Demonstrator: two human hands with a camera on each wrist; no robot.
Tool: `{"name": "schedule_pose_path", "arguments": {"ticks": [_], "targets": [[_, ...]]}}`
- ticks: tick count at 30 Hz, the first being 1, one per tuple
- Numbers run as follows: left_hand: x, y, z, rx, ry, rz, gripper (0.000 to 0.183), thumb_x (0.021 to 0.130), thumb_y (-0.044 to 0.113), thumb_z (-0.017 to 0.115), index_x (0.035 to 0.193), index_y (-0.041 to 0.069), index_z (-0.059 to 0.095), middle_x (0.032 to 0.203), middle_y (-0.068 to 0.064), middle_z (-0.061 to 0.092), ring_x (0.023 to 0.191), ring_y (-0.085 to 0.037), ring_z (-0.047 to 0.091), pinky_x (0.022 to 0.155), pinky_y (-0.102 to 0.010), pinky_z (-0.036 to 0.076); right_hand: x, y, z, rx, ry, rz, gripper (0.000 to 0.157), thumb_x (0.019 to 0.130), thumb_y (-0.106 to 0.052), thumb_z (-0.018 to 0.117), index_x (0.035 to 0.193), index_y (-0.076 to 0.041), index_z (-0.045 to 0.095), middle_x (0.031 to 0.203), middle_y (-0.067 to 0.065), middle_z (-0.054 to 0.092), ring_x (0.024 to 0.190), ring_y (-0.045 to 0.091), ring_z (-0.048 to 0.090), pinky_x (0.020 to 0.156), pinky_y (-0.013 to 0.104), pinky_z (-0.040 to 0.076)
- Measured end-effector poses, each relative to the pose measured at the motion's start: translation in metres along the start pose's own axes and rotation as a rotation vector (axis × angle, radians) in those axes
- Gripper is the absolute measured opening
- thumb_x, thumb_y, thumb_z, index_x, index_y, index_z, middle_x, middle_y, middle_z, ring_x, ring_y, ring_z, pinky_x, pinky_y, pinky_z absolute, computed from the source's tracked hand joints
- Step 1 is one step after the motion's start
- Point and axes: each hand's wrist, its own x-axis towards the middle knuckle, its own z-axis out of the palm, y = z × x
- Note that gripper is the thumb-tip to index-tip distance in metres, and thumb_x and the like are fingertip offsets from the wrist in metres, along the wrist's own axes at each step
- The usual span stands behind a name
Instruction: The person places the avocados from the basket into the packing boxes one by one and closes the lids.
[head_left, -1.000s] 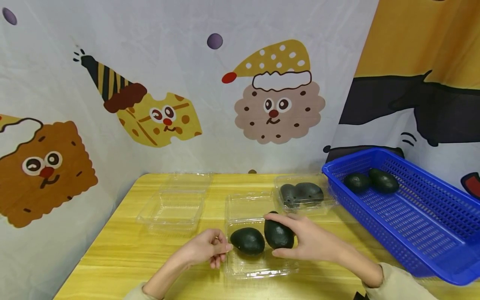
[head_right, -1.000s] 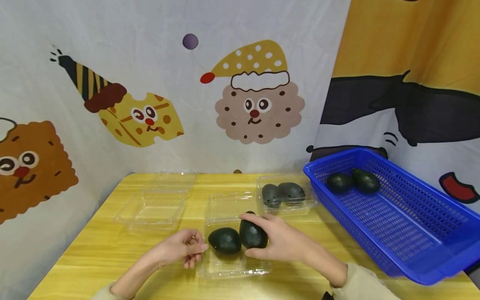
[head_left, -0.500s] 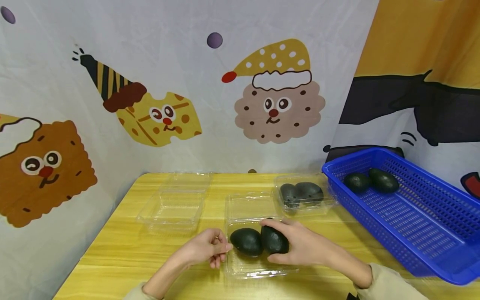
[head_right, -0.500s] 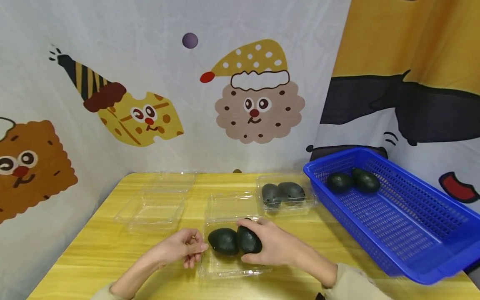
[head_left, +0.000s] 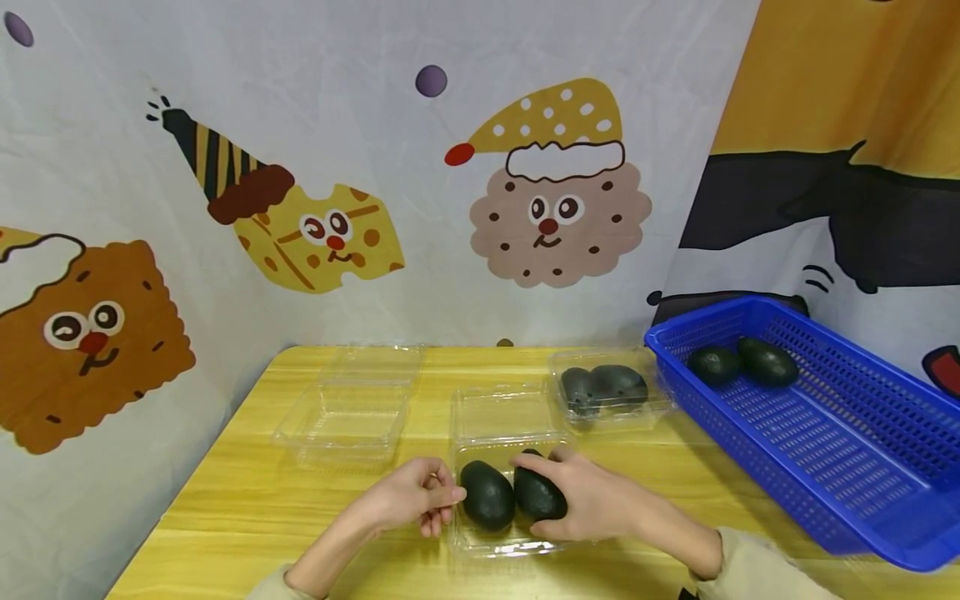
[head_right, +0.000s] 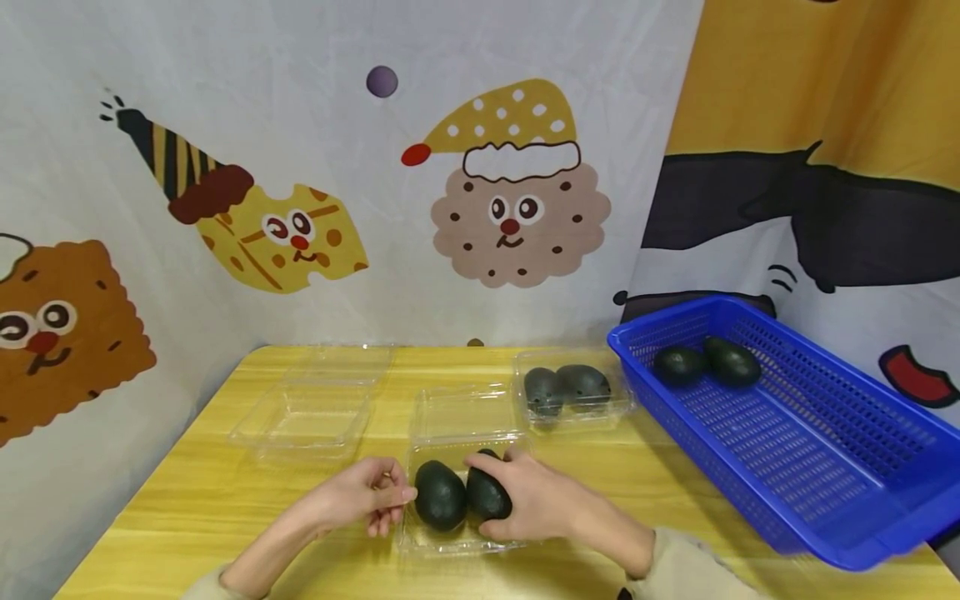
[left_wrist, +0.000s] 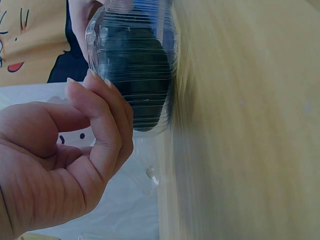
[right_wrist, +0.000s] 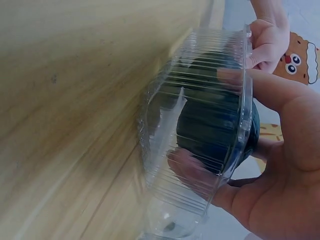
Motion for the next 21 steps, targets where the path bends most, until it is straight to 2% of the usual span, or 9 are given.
{"name": "schedule_pose_path", "arguments": {"ticks": [9, 15, 21], "targets": [[0.0004, 0.0003, 0.0004, 0.004, 0.004, -0.002, 0.025, 0.089, 0.018, 0.060, 0.088, -0.004, 0.050, 0.067, -0.012, 0.059, 0.047, -0.015, 0.054, 0.041, -0.022, 0.046, 0.0047, -0.0020, 0.0036, -0.027, -0.029, 0.059, 0.074, 0.073, -0.045, 0.073, 0.137, -0.036, 0.037, 0.111, 0.014, 0.049, 0.081, 0.015, 0.052, 0.056, 0.026, 0.047], [0.0000, 0.0021, 0.0009, 0.008, -0.007, 0.009, 0.024, 0.089, 0.017, 0.060, 0.086, -0.005, 0.050, 0.066, -0.013, 0.059, 0.046, -0.015, 0.054, 0.041, -0.022, 0.046, 0.0078, -0.0025, 0.0058, -0.044, -0.044, 0.053, 0.075, 0.071, -0.042, 0.076, 0.136, -0.031, 0.040, 0.111, 0.017, 0.049, 0.083, 0.019, 0.055, 0.057, 0.028, 0.048], [-0.0007, 0.0027, 0.0010, 0.006, -0.006, 0.010, 0.024, 0.089, 0.017, 0.060, 0.086, -0.005, 0.050, 0.066, -0.013, 0.059, 0.046, -0.015, 0.054, 0.041, -0.022, 0.046, 0.0093, -0.0031, 0.0057, -0.045, -0.063, 0.057, 0.075, 0.071, -0.042, 0.076, 0.136, -0.031, 0.040, 0.108, 0.014, 0.049, 0.082, 0.018, 0.055, 0.059, 0.029, 0.049]]}}
